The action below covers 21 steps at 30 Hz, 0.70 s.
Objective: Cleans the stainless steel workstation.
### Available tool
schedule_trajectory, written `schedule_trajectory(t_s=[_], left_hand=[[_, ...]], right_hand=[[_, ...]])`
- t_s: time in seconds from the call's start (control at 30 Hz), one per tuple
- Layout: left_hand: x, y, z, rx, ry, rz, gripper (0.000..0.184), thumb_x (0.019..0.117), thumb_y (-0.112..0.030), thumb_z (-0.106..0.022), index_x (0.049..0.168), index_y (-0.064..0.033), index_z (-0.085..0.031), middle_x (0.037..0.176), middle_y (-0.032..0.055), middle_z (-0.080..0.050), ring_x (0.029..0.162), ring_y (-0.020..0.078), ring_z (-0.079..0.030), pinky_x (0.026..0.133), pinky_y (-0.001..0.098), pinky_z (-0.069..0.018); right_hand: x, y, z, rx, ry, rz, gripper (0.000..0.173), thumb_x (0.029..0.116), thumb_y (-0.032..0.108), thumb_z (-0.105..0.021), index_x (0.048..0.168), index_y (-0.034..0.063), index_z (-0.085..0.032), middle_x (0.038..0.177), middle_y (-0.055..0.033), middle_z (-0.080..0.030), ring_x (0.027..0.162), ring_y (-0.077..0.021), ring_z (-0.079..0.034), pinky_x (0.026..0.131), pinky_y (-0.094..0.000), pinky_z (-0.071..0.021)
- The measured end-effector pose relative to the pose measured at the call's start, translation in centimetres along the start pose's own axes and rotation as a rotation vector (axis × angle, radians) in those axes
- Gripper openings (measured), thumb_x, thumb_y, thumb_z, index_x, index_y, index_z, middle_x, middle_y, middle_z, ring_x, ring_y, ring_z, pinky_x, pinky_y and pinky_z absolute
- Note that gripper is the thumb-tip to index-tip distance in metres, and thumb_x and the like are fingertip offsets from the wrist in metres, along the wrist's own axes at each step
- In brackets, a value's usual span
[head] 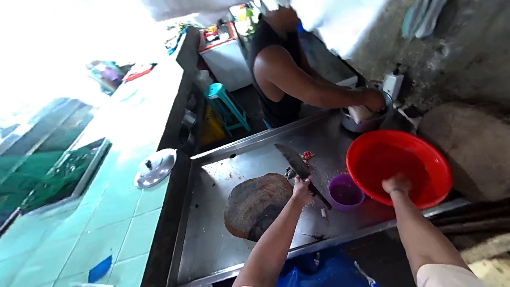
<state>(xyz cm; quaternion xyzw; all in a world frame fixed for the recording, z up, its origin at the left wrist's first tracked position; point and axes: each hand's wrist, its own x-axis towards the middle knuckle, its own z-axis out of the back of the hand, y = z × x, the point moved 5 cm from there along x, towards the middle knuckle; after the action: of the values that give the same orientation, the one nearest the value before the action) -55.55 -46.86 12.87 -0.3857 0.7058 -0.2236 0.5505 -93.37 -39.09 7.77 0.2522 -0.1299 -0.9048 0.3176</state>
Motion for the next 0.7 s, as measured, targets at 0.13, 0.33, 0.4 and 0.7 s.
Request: schedule_trajectory(t_s=[0.13, 0.33, 0.4, 0.7], left_hand=[[-0.1, 1.1, 0.7, 0.092, -0.062, -0.016, 0.084, 0.1018, -0.007, -0.060, 0.162, -0.0287, -0.005, 0.134, 0.0203, -0.057, 0.114, 0.0377, -0.063, 0.083, 0.0657, -0.0545], [0.9, 1.5, -0.4, 0.154, -0.129, -0.084, 0.076, 0.0966, -0.004, -0.065, 0.159, -0.0160, -0.023, 0.132, 0.0248, -0.060, 0.109, 0.0385, -0.066, 0.080, 0.0580, -0.0585], [1.0, 0.7, 0.2, 0.191, -0.097, -0.178, 0.073, 0.0928, -0.002, -0.068, 0.155, -0.0061, -0.031, 0.131, 0.0263, -0.060, 0.110, 0.0353, -0.065, 0.087, 0.0532, -0.0577], [-1.9, -8.9, 11.8, -0.207, -0.229, -0.325, 0.049, 0.1064, -0.015, -0.055, 0.151, -0.0084, -0.037, 0.108, 0.0195, -0.069, 0.089, 0.0269, -0.070, 0.080, 0.0442, -0.0597]], right_hand=[[-0.7, 1.1, -1.9, 0.798, 0.341, -0.093, 0.034, 0.1105, 0.022, -0.037, 0.126, -0.0020, -0.056, 0.111, -0.0142, -0.064, 0.097, -0.0194, -0.065, 0.085, -0.0359, -0.0553], [-16.0, 18.6, -3.1, 1.100, 0.827, 0.456, 0.043, 0.1031, 0.005, -0.036, 0.146, 0.0019, -0.043, 0.113, -0.0154, -0.068, 0.097, -0.0269, -0.071, 0.088, -0.0456, -0.0603], [-19.1, 22.3, -4.1, 0.836, 0.619, 0.705, 0.043, 0.0968, -0.006, -0.046, 0.139, -0.0061, -0.050, 0.127, -0.0196, -0.064, 0.110, -0.0261, -0.068, 0.095, -0.0421, -0.0591], [-23.6, 27.1, -13.4, -0.067, 0.457, 0.976, 0.053, 0.1054, 0.039, -0.056, 0.143, 0.0017, -0.054, 0.123, -0.0256, -0.068, 0.115, -0.0406, -0.066, 0.103, -0.0609, -0.0493]])
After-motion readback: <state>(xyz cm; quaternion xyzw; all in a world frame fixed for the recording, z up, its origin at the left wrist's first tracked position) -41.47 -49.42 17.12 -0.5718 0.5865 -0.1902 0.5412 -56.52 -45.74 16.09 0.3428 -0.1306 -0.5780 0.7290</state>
